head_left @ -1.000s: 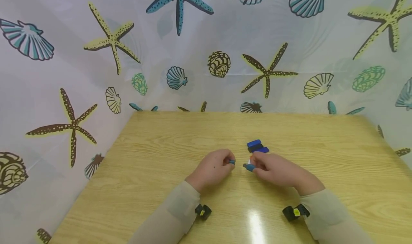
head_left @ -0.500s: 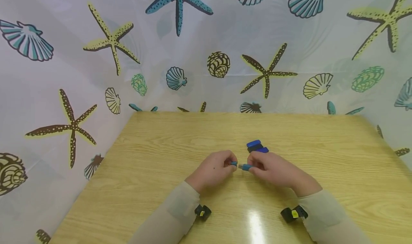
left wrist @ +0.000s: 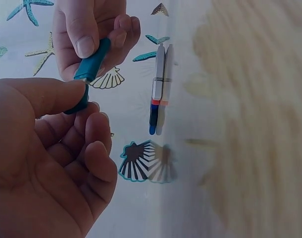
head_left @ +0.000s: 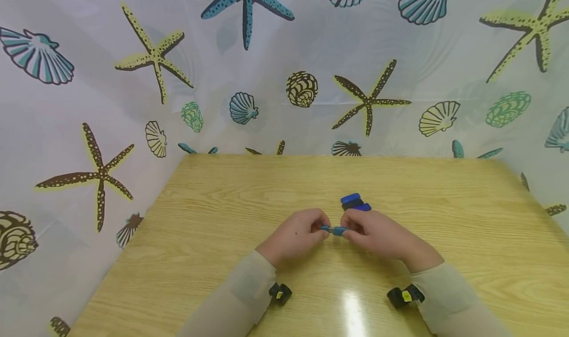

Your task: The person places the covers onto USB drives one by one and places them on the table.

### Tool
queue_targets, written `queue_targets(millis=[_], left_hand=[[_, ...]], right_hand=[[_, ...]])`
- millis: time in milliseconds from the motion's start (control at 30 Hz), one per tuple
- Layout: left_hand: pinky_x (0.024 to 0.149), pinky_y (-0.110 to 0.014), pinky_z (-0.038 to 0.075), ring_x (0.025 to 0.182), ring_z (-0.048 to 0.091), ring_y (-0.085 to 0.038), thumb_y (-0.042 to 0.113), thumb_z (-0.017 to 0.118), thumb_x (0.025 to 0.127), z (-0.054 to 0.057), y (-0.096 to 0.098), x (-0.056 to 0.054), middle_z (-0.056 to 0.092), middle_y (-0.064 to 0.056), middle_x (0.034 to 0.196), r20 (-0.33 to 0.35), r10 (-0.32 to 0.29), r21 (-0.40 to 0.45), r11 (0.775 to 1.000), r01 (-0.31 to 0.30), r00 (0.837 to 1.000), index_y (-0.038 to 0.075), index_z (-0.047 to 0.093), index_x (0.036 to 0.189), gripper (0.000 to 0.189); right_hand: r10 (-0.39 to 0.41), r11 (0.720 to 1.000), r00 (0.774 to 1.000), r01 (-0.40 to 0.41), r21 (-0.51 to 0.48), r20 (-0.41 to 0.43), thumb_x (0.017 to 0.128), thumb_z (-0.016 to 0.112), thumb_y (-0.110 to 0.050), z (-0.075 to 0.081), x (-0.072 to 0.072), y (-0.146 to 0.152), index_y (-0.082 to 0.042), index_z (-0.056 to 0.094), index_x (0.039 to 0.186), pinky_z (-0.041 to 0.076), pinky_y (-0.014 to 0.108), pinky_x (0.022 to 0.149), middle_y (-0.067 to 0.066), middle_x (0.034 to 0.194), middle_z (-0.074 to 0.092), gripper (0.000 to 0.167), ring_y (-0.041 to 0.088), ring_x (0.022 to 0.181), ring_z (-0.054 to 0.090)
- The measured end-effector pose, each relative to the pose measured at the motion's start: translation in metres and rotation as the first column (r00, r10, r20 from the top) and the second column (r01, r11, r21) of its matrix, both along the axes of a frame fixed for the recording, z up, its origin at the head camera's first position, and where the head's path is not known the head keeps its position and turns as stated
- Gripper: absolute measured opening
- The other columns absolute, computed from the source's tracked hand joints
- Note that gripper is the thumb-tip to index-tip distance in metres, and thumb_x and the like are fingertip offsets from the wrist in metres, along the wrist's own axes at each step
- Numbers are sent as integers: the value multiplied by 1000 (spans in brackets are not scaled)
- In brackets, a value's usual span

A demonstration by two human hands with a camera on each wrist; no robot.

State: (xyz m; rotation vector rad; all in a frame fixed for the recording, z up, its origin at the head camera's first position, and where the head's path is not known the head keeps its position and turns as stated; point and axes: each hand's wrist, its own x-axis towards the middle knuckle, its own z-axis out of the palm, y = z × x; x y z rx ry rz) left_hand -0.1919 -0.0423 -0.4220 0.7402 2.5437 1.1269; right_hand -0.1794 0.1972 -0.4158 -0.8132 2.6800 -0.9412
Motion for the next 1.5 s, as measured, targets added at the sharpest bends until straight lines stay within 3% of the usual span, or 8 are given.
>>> queue_targets(millis=[167, 500, 967, 1233, 1500], left_hand=[[69, -29, 47, 80, 55, -11, 24, 65, 101, -1, 1, 0, 60, 7, 89, -1, -13, 3, 1000, 13, 1000, 26, 62, 100, 5], [68, -29, 47, 78, 54, -11, 26, 64, 102, -2, 0, 0, 59, 7, 87, -16, -18, -4, 1000, 18, 1000, 22, 65, 103, 4], [72, -29, 49, 80, 56, -10, 24, 65, 101, -2, 3, 1, 63, 11, 88, 11, -32, -6, 999, 32, 999, 24, 68, 101, 3], [71, -30, 49, 80, 57, -11, 23, 66, 101, -1, 2, 3, 65, 9, 88, 56, -19, 27, 999, 17, 998, 26, 69, 98, 5], [64, -30, 50, 72, 59, -14, 17, 68, 99, 0, 1, 1, 66, 0, 84, 153, 6, 97, 995, -21, 988, 20, 70, 96, 5]], right_hand=[[5, 1000, 1000, -5, 8, -11, 102, 63, -25, 0, 0, -1, -25, 58, 101, 46, 28, 56, -12, 75, 57, 5, 8, 60, 52], [-2, 1000, 1000, 2, 4, -1, 103, 62, -27, 3, 2, -4, -24, 59, 100, 46, 28, 55, -11, 75, 57, 5, 8, 59, 52], [14, 1000, 998, -14, -3, -55, 102, 63, -28, 3, 4, -4, -24, 61, 99, 46, 28, 61, -12, 76, 59, 6, 6, 64, 51], [25, 1000, 996, -26, -9, -90, 102, 64, -25, 3, 6, -7, -23, 62, 97, 44, 27, 60, -13, 75, 54, 6, 5, 64, 50], [35, 999, 994, -36, -7, -106, 103, 62, -22, 3, 6, -10, -22, 60, 97, 44, 27, 60, -13, 74, 52, 6, 5, 64, 48]])
